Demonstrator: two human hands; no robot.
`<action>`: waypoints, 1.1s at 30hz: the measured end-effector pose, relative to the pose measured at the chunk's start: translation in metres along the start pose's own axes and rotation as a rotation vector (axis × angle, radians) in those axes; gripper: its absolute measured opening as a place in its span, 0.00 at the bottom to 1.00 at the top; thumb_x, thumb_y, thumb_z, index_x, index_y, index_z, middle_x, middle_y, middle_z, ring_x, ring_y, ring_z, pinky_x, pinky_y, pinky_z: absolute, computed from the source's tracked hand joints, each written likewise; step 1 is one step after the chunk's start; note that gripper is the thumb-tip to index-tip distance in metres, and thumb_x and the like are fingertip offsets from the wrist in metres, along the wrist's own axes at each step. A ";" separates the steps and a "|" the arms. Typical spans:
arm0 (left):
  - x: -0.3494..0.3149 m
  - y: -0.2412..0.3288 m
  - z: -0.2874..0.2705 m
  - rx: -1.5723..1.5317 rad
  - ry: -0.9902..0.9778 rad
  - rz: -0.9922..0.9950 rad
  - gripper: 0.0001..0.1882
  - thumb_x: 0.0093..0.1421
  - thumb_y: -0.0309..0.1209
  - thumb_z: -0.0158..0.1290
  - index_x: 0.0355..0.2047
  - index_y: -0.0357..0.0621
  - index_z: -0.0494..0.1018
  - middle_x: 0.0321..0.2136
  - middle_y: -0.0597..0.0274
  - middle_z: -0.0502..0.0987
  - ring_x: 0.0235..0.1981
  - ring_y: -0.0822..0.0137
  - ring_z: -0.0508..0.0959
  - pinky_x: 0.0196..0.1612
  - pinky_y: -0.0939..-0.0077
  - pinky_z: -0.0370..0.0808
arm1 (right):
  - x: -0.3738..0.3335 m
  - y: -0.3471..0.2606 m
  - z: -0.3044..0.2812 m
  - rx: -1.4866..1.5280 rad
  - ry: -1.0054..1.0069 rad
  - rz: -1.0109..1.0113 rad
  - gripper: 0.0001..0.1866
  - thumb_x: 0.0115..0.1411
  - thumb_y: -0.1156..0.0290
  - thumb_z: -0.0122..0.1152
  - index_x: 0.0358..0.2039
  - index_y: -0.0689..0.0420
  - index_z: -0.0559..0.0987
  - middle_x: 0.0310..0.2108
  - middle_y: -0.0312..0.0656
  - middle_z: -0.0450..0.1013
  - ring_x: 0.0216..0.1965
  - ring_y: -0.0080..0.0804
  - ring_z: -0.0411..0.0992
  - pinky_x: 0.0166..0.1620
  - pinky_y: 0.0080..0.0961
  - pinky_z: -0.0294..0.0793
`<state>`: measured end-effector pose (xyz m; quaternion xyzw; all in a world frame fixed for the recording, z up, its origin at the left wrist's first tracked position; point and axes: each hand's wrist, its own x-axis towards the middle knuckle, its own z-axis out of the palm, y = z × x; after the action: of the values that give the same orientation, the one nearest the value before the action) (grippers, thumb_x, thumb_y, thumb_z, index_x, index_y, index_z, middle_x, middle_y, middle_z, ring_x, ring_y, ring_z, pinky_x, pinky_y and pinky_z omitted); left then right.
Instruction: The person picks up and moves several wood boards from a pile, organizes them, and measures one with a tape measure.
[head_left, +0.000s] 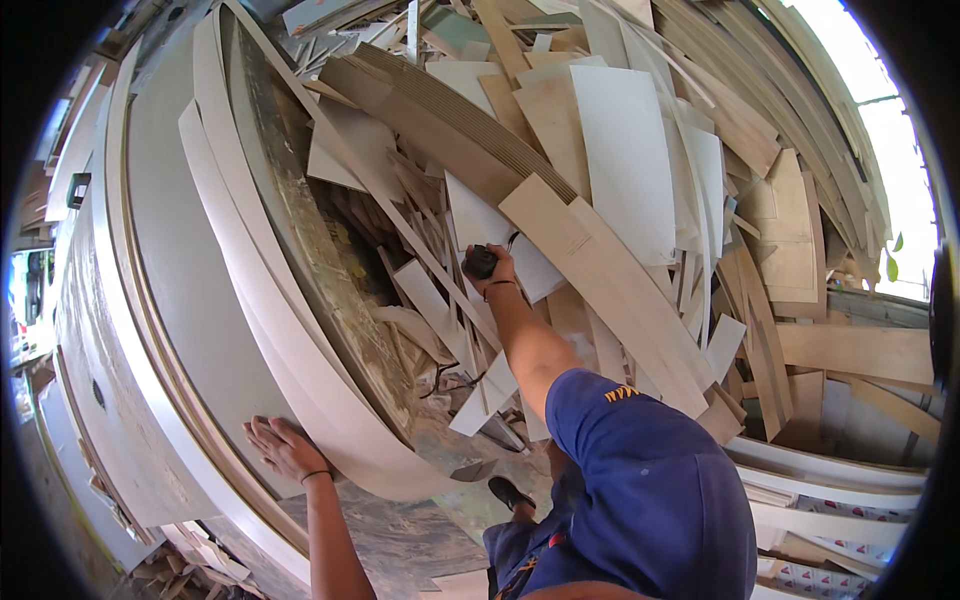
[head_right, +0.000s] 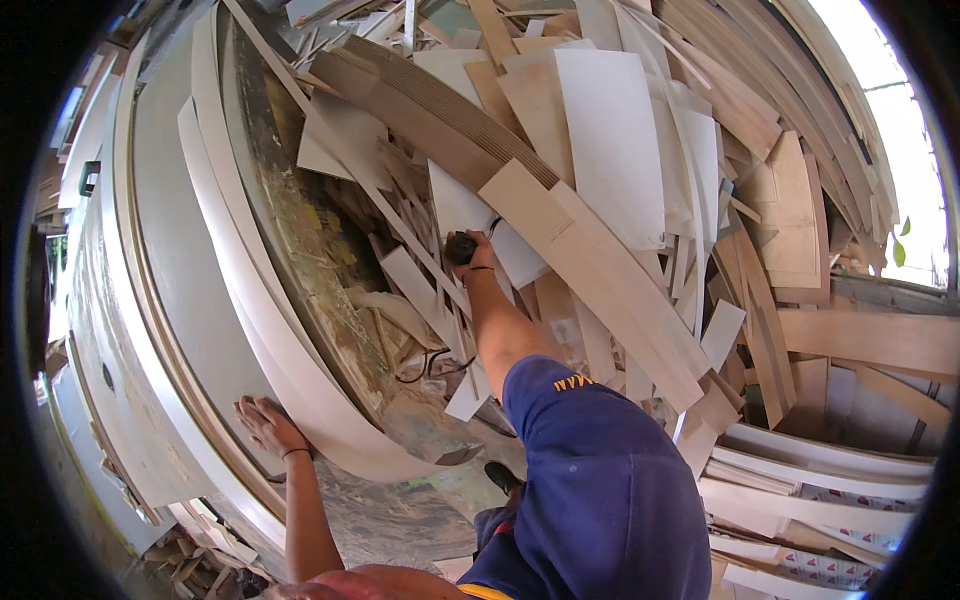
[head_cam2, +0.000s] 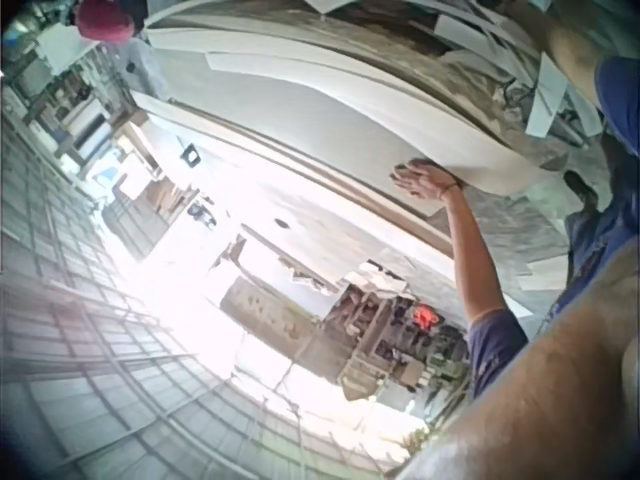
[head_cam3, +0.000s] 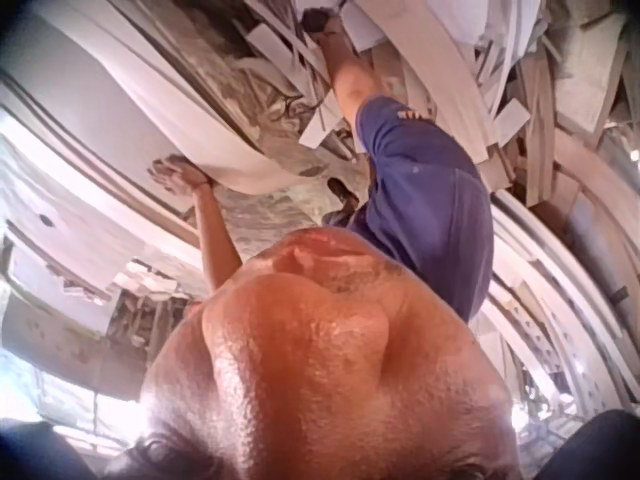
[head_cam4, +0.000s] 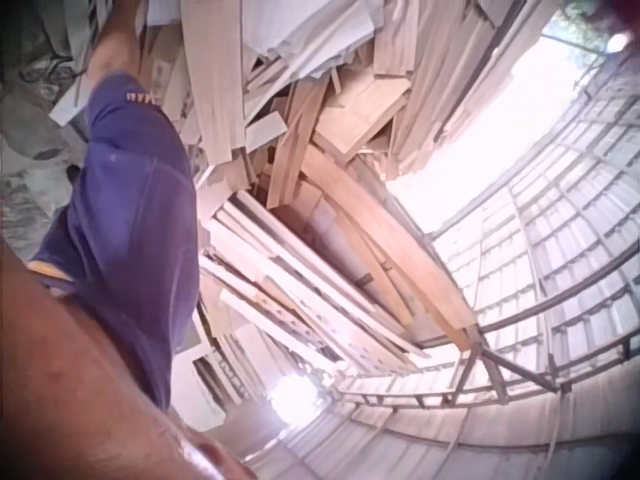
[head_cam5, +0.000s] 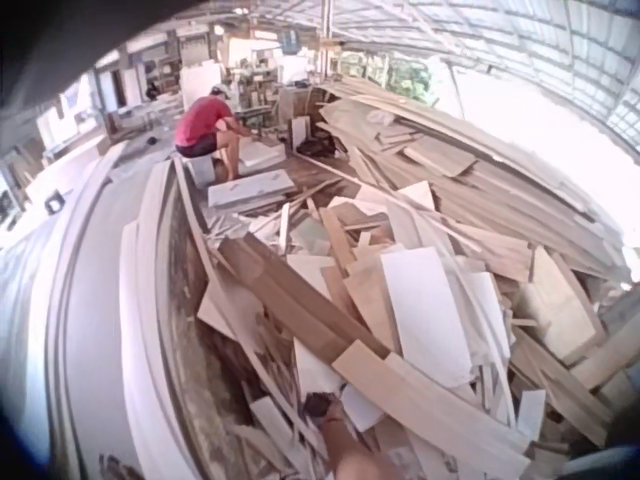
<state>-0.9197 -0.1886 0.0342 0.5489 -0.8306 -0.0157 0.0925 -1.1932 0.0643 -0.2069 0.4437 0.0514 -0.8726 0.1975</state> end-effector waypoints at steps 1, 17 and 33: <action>0.000 0.003 -0.002 0.006 0.000 -0.003 0.25 0.59 0.49 0.29 0.52 0.51 0.56 0.55 0.61 0.52 0.57 0.62 0.50 0.54 0.59 0.48 | 0.004 0.001 0.001 0.005 -0.036 0.014 0.09 0.45 0.72 0.49 0.28 0.59 0.64 0.27 0.45 0.67 0.28 0.38 0.69 0.31 0.37 0.70; 0.010 -0.015 0.003 -0.008 -0.041 0.077 0.28 0.59 0.49 0.26 0.52 0.44 0.56 0.54 0.58 0.54 0.56 0.61 0.54 0.53 0.61 0.52 | -0.098 -0.252 -0.022 -1.257 0.092 -0.915 0.31 0.37 0.72 0.57 0.43 0.71 0.62 0.25 0.46 0.71 0.25 0.31 0.69 0.28 0.22 0.69; 0.008 -0.013 0.004 -0.387 -0.069 0.117 0.24 0.60 0.43 0.31 0.48 0.36 0.57 0.44 0.46 0.62 0.41 0.52 0.65 0.43 0.62 0.63 | -0.127 -0.201 0.037 -1.776 -0.097 -0.888 0.13 0.41 0.64 0.54 0.13 0.61 0.72 0.20 0.43 0.71 0.20 0.27 0.69 0.23 0.22 0.67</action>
<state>-0.9111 -0.2015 0.0300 0.4708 -0.8452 -0.1885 0.1685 -1.2326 0.2769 -0.1009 0.0391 0.8397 -0.5293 0.1152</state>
